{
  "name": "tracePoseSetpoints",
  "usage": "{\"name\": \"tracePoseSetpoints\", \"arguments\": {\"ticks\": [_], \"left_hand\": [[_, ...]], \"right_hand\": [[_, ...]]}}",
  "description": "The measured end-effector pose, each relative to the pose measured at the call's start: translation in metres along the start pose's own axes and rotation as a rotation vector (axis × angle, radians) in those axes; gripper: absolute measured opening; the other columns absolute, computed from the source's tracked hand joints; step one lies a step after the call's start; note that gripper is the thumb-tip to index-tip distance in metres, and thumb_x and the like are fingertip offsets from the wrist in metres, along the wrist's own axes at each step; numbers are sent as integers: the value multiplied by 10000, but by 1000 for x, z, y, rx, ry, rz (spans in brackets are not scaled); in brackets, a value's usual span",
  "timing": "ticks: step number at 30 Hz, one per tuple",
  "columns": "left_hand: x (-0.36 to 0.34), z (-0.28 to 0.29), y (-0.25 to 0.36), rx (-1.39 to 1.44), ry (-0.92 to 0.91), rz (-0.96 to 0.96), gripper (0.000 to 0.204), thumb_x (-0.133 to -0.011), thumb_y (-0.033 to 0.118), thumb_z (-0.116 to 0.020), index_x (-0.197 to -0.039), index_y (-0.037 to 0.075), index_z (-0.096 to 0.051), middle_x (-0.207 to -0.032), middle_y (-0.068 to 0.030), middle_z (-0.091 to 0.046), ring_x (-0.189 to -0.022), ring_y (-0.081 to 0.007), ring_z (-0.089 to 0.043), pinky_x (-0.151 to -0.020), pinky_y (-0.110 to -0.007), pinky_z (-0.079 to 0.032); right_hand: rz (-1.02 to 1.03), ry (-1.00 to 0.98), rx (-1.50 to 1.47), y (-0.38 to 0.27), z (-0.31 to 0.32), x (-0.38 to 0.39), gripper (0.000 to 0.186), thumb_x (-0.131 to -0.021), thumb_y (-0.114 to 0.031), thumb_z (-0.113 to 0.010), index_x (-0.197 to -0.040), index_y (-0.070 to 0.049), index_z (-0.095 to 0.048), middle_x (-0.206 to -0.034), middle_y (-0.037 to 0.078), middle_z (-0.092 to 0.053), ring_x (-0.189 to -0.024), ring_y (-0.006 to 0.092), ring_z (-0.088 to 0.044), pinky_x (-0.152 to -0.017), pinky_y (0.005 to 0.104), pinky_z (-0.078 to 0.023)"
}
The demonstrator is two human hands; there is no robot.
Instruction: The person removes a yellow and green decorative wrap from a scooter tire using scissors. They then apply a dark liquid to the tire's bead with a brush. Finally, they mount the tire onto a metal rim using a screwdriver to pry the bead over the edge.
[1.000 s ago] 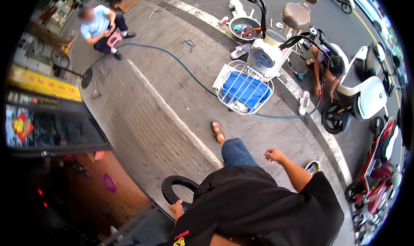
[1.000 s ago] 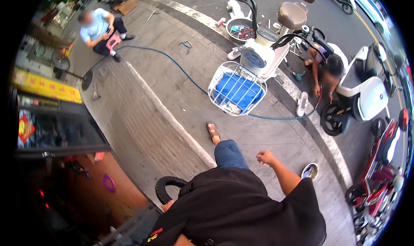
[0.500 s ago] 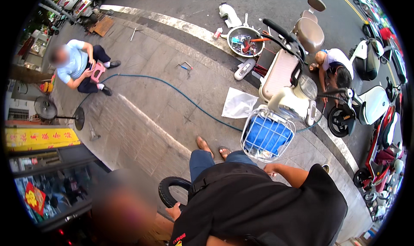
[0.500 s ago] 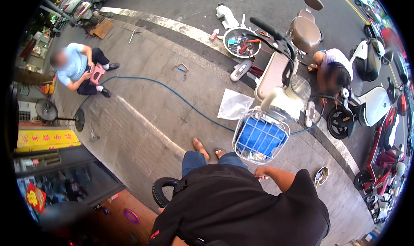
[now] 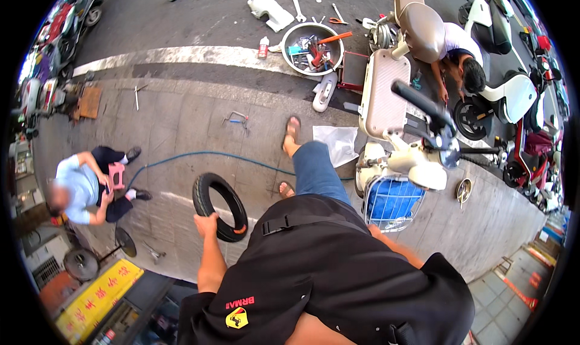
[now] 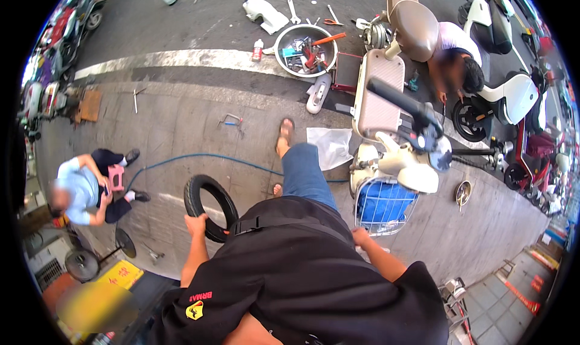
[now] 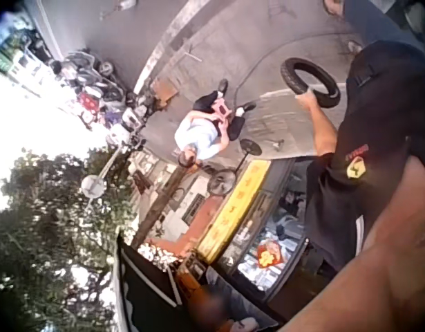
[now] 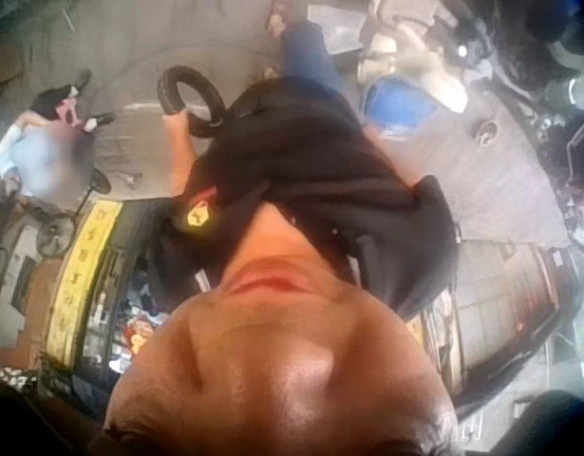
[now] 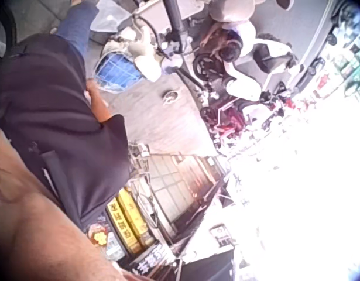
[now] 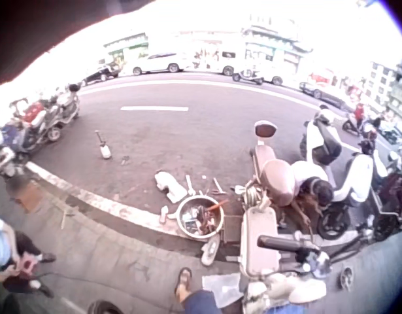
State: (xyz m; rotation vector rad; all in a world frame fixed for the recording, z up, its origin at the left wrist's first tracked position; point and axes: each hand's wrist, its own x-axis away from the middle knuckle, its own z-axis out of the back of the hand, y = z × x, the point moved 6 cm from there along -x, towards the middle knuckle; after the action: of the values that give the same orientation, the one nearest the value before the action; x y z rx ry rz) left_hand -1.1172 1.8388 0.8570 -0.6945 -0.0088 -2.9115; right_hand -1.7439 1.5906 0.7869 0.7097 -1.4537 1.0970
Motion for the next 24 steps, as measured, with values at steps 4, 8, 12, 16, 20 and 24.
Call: {"name": "tracePoseSetpoints", "arguments": {"ticks": [4,8,12,16,20,24], "left_hand": [[-101,27,217,-44,112,-172,715,-600,310,-829,-1131,-16,-478,-1149,-229,-582,-1108,-406,-559,-944,-472,-451],[-180,42,442,-17,137,-234,740,-592,336,-838,-1142,-12,-485,-1145,-215,-596,-1112,-384,-567,-946,-459,-456],[-244,39,633,159,-4,-242,797,-567,361,-856,-1172,-17,-501,-1161,-206,-615,-1085,-361,-601,-948,-439,-467],[-269,1,855,368,-116,-323,812,-595,215,-838,-1203,-125,-421,-1100,-267,-615,-968,-322,-649,-875,-379,-519],[-266,-66,1081,777,-264,-370,482,-577,118,-823,-941,-149,-654,-945,-206,-680,-835,-273,-662,-790,-364,-519],[-258,-117,1269,962,-614,-355,573,-614,135,-814,-1084,-107,-594,-1037,-198,-656,-868,-306,-660,-806,-404,-535]], "right_hand": [[67,159,-232,-109,22,-50,248,-841,-266,-638,-911,-32,-678,-772,67,-659,-571,171,-580,-497,307,-473],[143,313,-460,-223,62,-73,254,-864,-258,-641,-942,-19,-677,-791,75,-671,-607,177,-606,-554,305,-499],[-94,433,-557,-344,125,-31,185,-900,-220,-603,-907,-42,-652,-721,49,-630,-593,123,-575,-532,275,-469],[71,524,-396,-322,74,-59,197,-885,-240,-622,-866,-45,-639,-696,42,-608,-664,155,-597,-581,315,-492],[-203,559,-688,-383,57,-85,207,-891,-249,-619,-872,-44,-638,-718,48,-616,-696,172,-607,-601,337,-498],[-367,546,-1019,-518,107,-98,211,-899,-255,-614,-882,-46,-637,-727,50,-620,-700,174,-610,-604,337,-496]]}}
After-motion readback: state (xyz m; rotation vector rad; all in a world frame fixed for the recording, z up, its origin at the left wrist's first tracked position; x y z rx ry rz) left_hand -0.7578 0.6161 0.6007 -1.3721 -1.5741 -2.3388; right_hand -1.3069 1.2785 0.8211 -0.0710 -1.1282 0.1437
